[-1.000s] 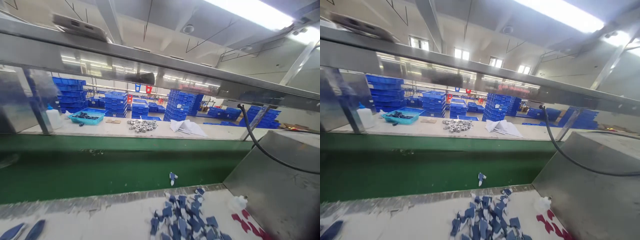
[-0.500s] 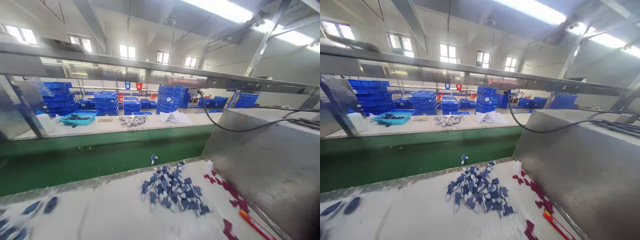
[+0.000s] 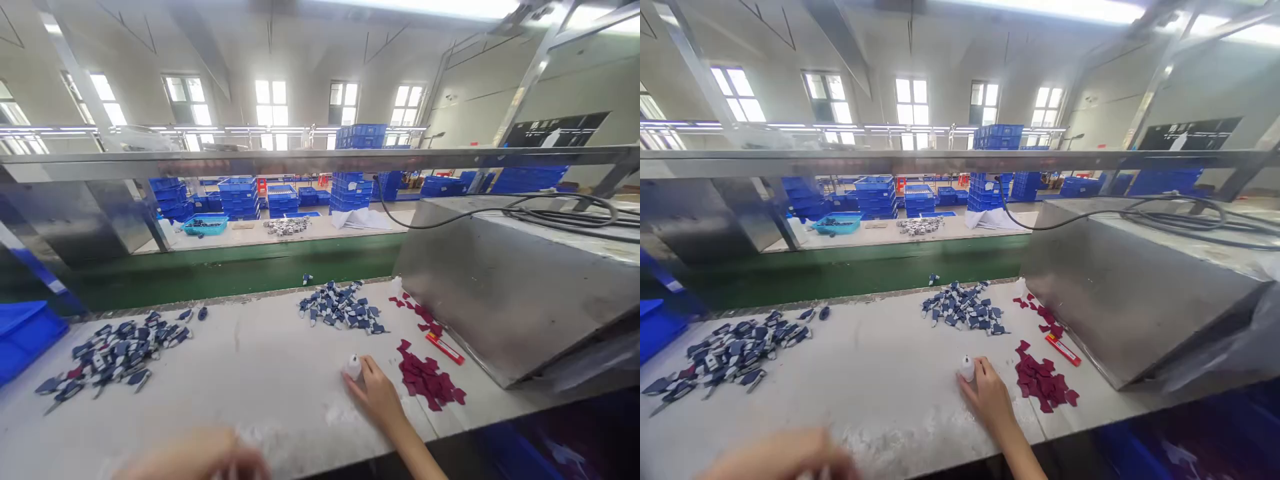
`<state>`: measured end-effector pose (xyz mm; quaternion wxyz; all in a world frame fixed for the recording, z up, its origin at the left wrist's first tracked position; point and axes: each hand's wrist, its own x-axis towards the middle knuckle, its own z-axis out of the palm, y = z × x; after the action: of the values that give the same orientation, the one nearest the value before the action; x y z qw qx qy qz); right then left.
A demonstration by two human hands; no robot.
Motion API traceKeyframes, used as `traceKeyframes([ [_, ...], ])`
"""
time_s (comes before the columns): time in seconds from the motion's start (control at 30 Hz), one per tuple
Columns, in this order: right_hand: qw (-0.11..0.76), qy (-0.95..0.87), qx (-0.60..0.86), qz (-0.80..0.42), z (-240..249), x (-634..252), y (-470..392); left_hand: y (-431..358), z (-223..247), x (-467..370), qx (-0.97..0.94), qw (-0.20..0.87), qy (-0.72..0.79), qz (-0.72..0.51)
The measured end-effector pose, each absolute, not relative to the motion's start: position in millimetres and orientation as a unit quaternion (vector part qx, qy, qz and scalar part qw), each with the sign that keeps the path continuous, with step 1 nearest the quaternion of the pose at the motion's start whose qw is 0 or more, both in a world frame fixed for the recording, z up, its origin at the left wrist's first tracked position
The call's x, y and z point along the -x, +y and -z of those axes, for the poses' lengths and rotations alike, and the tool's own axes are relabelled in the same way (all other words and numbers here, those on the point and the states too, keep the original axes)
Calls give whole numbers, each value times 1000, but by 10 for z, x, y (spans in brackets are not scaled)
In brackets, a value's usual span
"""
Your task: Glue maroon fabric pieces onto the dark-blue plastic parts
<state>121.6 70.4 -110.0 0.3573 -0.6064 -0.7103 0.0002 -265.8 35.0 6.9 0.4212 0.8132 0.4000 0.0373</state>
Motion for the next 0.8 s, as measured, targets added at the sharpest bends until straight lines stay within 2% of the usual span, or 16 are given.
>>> traceKeyframes([
  [0.07,376,-688,620,-30,1078,-1140,649,1060,-283,2443,-820,370,429,-78],
  [0.13,406,-655,634,-66,1046,-990,574,1829,-454,2066,-779,224,568,-145],
  [0.17,423,-637,639,-83,1033,-896,538,2184,-503,1841,-771,193,587,-155],
  [0.33,455,-649,601,-106,1097,-545,444,3281,-319,958,-750,145,625,-161],
  [0.47,432,-716,537,-110,1229,-583,414,3568,-27,845,-734,146,645,-155],
  [0.57,441,-700,546,-133,1209,-632,397,3688,1,930,-741,152,635,-158],
  [0.7,489,-610,585,-216,1072,-633,426,3597,-131,1095,-754,156,614,-174],
  [0.8,557,-477,609,-302,1014,-625,464,3101,-127,1313,-764,175,595,-176],
])
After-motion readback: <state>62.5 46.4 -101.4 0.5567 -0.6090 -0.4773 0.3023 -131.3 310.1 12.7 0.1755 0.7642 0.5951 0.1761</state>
